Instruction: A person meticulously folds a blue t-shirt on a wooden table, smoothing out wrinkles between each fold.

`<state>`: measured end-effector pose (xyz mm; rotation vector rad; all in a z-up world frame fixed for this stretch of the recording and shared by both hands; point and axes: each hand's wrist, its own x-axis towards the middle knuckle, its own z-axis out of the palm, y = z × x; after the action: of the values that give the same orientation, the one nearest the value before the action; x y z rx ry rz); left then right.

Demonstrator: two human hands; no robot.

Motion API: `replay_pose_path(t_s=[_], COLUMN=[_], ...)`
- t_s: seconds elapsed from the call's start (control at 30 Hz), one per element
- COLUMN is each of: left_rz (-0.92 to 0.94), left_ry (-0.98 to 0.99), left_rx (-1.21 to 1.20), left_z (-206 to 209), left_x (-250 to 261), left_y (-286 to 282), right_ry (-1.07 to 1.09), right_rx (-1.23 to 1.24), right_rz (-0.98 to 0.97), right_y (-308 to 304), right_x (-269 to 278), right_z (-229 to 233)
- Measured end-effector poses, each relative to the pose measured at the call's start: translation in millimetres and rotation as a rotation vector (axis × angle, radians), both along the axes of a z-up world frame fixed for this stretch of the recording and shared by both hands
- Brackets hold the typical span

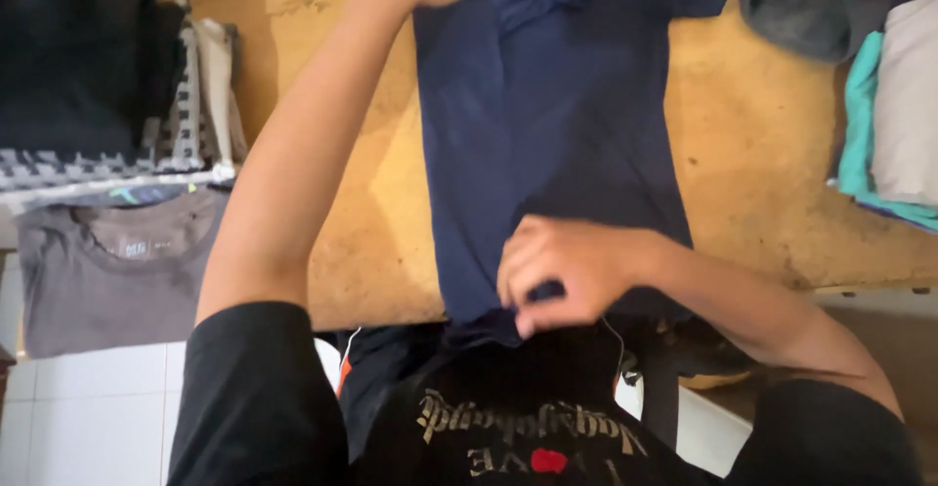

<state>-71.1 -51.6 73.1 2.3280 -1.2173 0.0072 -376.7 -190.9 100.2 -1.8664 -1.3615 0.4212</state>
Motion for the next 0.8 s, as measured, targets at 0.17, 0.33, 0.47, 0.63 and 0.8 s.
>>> replay_pose_path(t_s=[0.17, 0.33, 0.47, 0.63, 0.8], left_rz=[-0.302, -0.371, -0.458, -0.395, -0.298], left_ry=[-0.119, -0.109, -0.347, -0.499, -0.648], left_rx=[-0.238, 0.144, 0.261, 0.271, 0.164], left_z=[1.8, -1.3, -30.1, -55.2, -81.6], left_x=[-79.9, -221.4, -297.2, -346.7, -385.5], left_y=[32.6, 66.4, 80.9, 90.6, 94.5], right_ry=[-0.425, -0.396, -0.323, -0.580, -0.612], right_rx=[-0.142, -0.143, -0.208, -0.199, -0.243], right_rz=[-0.588, -0.716, -0.842, -0.869, -0.863], right_y=[-16.7, -33.3, -22.9, -20.5, -17.9], right_x=[30.2, 83.1, 88.9, 90.5, 87.4], right_z=[-22.3, -67.0, -71.6, -104.7, -103.6])
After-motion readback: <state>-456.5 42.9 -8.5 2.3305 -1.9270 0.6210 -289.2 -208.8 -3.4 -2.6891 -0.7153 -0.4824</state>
